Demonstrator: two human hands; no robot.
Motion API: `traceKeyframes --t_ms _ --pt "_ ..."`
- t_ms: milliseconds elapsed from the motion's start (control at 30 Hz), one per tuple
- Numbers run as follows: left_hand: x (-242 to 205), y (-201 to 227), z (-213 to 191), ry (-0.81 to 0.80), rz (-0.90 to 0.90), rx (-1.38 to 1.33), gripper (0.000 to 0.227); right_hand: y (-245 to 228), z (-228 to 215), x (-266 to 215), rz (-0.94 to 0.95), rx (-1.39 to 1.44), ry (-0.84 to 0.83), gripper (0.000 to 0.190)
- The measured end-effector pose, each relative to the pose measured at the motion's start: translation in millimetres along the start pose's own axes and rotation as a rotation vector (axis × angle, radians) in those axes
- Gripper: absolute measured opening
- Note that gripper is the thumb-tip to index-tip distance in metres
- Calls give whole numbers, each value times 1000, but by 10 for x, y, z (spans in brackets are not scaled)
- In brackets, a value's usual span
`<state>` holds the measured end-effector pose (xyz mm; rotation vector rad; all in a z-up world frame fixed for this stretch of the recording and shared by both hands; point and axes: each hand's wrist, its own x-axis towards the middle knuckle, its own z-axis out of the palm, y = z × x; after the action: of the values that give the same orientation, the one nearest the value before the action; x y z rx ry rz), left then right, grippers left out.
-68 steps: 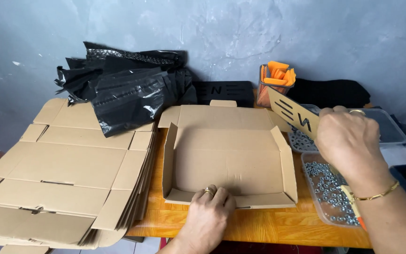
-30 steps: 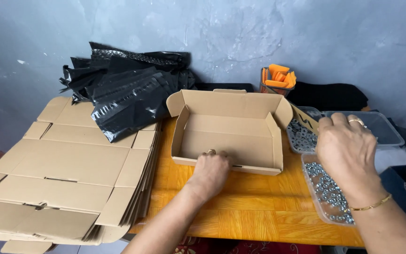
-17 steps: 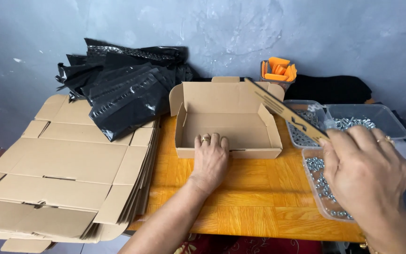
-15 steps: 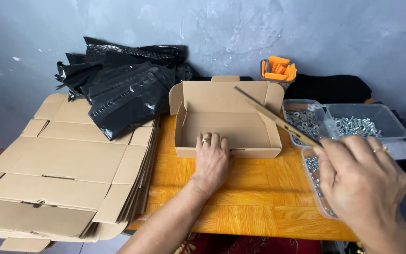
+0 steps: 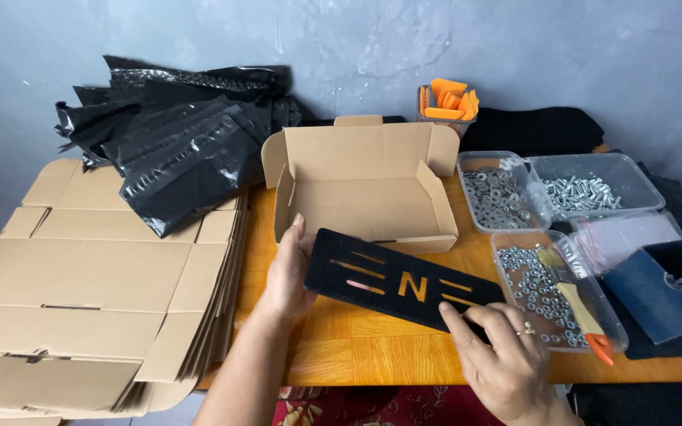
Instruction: The person cleans a black metal plate with a brush, then places the plate and a black foam pad inside a cardboard box.
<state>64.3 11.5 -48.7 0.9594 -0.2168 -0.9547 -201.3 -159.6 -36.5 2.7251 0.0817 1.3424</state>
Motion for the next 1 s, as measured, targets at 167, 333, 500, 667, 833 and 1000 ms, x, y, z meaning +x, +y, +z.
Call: traceKeyframes --t_ms 167,333,500,667,833,1000 --pt "-195 108 145 -35 -42 32 27 22 168 -34 46 4 -87 32" --pt "-226 68 85 -11 -6 116 28 37 158 -86 199 105 -313 41" --pt "-263 115 118 88 17 336 33 386 -13 -75 262 -124 -244 43" --pt "-298 126 154 108 18 352 28 740 -298 -289 508 -699 -591 56" --pt "-265 84 164 98 47 395 23 850 -334 -136 796 -628 -961 56" --pt "-231 48 174 121 15 294 23 832 -503 83 892 -644 -1083 55"
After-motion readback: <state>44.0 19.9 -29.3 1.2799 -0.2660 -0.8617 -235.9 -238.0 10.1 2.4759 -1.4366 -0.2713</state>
